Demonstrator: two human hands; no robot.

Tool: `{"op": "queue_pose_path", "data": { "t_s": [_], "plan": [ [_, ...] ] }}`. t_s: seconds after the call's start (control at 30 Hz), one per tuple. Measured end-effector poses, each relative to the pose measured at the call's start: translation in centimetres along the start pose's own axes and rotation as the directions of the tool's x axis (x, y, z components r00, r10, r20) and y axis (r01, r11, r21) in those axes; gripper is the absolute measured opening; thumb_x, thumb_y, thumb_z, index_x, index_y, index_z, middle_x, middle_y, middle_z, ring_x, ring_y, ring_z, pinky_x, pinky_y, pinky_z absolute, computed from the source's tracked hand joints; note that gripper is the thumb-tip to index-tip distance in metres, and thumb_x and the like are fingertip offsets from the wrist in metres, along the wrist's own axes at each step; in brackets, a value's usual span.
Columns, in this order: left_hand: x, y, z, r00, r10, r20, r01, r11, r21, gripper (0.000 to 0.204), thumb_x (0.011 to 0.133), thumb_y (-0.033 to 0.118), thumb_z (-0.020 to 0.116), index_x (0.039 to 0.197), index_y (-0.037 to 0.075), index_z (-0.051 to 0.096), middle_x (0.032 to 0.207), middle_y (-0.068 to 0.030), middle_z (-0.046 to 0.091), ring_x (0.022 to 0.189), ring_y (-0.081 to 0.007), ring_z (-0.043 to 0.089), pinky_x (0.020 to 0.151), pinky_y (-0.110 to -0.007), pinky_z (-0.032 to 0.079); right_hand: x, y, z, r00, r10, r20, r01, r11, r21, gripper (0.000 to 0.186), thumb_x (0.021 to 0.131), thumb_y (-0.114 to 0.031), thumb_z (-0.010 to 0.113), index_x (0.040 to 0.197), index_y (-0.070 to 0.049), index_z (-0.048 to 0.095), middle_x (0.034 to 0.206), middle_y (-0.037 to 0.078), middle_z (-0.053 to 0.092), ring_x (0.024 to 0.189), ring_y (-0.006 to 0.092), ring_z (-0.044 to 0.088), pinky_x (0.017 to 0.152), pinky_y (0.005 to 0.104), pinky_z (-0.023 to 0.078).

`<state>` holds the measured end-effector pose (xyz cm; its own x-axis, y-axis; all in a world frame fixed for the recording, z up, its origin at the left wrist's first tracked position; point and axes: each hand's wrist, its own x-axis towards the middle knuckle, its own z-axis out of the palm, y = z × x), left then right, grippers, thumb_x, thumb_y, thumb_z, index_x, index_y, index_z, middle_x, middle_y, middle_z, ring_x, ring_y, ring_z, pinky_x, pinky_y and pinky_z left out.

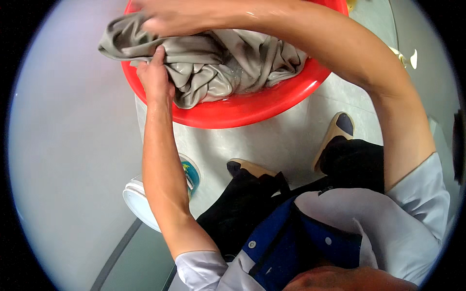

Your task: The person is washing a large piece of grey fabric in a red plastic basin filled with water, scrubbing and agitating the material by hand alongside another person.

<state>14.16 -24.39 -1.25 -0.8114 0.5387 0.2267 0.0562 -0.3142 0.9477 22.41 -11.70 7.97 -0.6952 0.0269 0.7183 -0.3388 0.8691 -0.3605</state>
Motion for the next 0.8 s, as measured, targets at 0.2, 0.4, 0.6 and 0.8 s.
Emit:
{"op": "queue_pose_path", "data": {
  "t_s": [0.2, 0.4, 0.6, 0.8],
  "plan": [
    [1.0, -3.0, -0.7, 0.961, -0.253, -0.11, 0.225, 0.949, -0.219, 0.044, 0.095, 0.009, 0.059, 0.133, -0.012, 0.048, 0.128, -0.0245, 0.059, 0.112, -0.037, 0.065, 0.094, -0.05, 0.057, -17.0, 7.8, -3.1, 0.747, -0.022, 0.664, 0.411, 0.8, -0.436, 0.022, 0.086, -0.027, 0.067, 0.102, -0.011, 0.071, 0.111, 0.008, 0.064, 0.108, 0.0274, 0.062, 0.079, 0.0429, 0.057],
    [2.0, 1.9, -7.0, 0.993, -0.111, 0.036, 0.117, 0.952, -0.283, 0.044, 0.096, 0.014, 0.057, 0.131, -0.011, 0.052, 0.13, -0.0232, 0.061, 0.118, -0.0346, 0.062, 0.102, -0.05, 0.052, -13.8, 11.5, -10.0, 0.67, 0.08, 0.738, 0.562, 0.596, -0.574, 0.013, 0.076, -0.017, 0.067, 0.081, -0.007, 0.073, 0.101, 0.007, 0.068, 0.1, 0.0288, 0.063, 0.076, 0.042, 0.056],
    [-2.5, 6.7, -3.7, 0.993, 0.091, 0.077, -0.072, 0.972, -0.224, 0.043, 0.094, 0.012, 0.053, 0.13, -0.012, 0.054, 0.133, -0.025, 0.059, 0.121, -0.0372, 0.06, 0.107, -0.052, 0.048, -9.2, 11.1, -11.6, 0.637, 0.195, 0.746, 0.384, 0.759, -0.526, 0.021, 0.077, -0.022, 0.066, 0.074, -0.002, 0.071, 0.066, 0.016, 0.066, 0.064, 0.0348, 0.065, 0.06, 0.0451, 0.052],
    [-0.6, 7.2, -3.2, 0.995, 0.102, -0.001, -0.097, 0.951, -0.292, 0.042, 0.094, 0.01, 0.054, 0.132, -0.008, 0.054, 0.132, -0.0244, 0.06, 0.12, -0.0384, 0.06, 0.104, -0.055, 0.049, -9.3, 3.2, -1.7, 0.701, 0.179, 0.691, -0.1, 0.983, -0.153, 0.023, 0.084, -0.017, 0.066, 0.096, 0.003, 0.064, 0.093, 0.024, 0.068, 0.087, 0.0427, 0.066, 0.082, 0.0492, 0.055]
  ]
}}
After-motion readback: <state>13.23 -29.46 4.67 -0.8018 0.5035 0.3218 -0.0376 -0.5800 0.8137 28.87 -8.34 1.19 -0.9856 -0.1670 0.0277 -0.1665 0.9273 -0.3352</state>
